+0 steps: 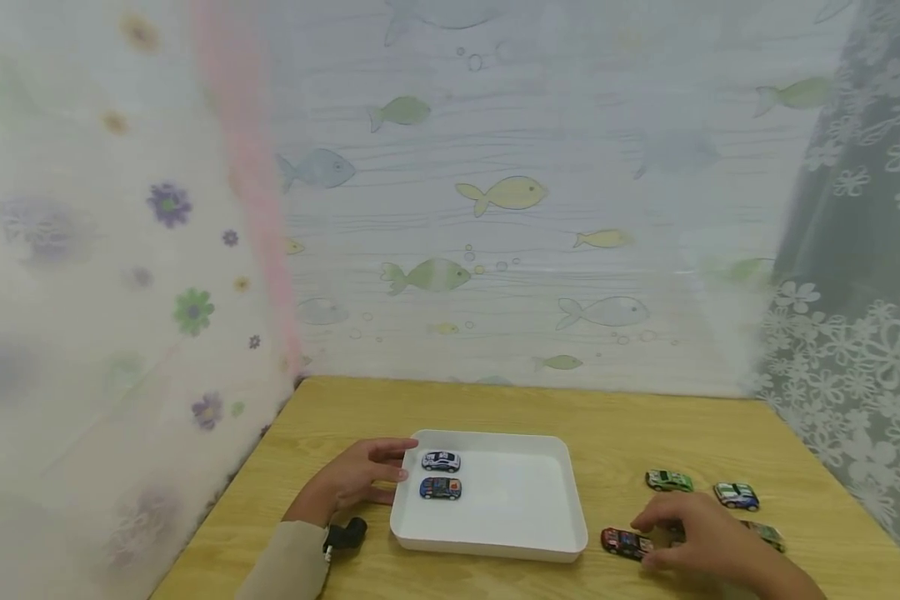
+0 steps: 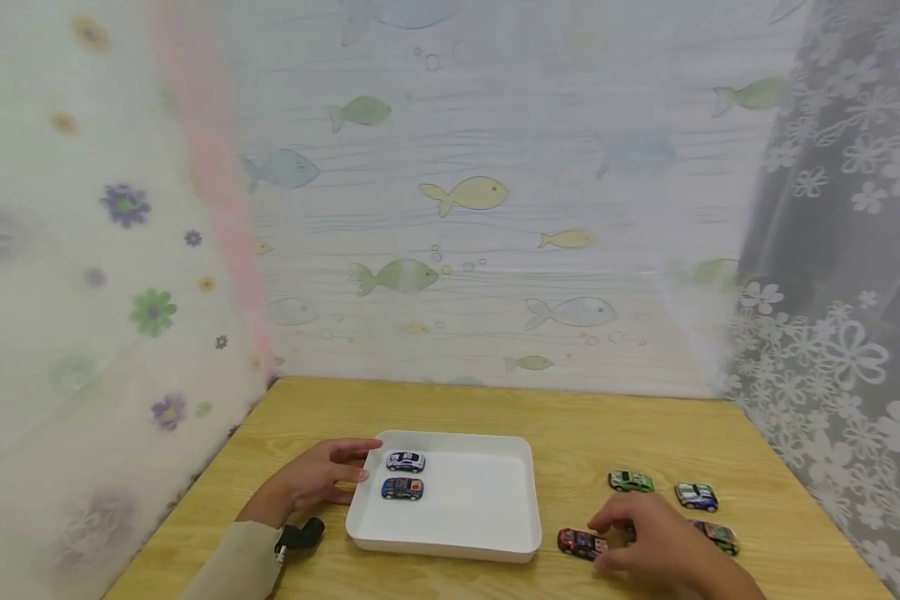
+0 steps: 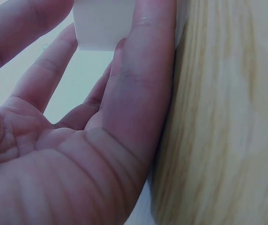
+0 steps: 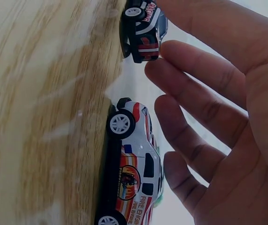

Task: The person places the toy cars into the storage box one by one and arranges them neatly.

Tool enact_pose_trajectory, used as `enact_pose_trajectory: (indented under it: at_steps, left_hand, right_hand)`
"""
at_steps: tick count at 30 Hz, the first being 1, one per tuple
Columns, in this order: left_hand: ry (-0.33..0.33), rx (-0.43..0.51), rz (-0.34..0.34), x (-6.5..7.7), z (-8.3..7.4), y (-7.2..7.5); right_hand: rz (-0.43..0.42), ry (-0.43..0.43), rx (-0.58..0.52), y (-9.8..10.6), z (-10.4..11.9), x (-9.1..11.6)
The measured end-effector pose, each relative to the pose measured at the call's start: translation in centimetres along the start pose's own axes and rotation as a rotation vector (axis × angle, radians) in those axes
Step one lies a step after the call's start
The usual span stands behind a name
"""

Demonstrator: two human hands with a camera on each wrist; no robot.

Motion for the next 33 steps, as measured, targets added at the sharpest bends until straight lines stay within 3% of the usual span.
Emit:
enact_pose_trajectory:
  at_steps: [7,25,33]
  left_hand:
    - [-0.004,0.010,0.012,0.0,0.2,0.2]
    - [-0.011,0.015,0.012,0.0,-0.1,0.0]
    - [-0.006,0.006,0.009,0.0,-0.1,0.0]
  right_hand:
    - [0.020,0.020,-0.018,-0.2,0.1,-0.3]
    - [0.066,-0.083,-0.055,0.3,0.2,-0.4]
    - [0.028,-0.062,-0.007,0.9,0.4,-0.3]
Point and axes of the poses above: each hand's wrist, its own x-axis away from the middle knuckle, its own y-axis out of the back of the hand, z = x × y, the point moved 2 cm from there along -x, towards the middle knuckle, and after that the axes turned 14 degrees about z, right-handed, at the moved point
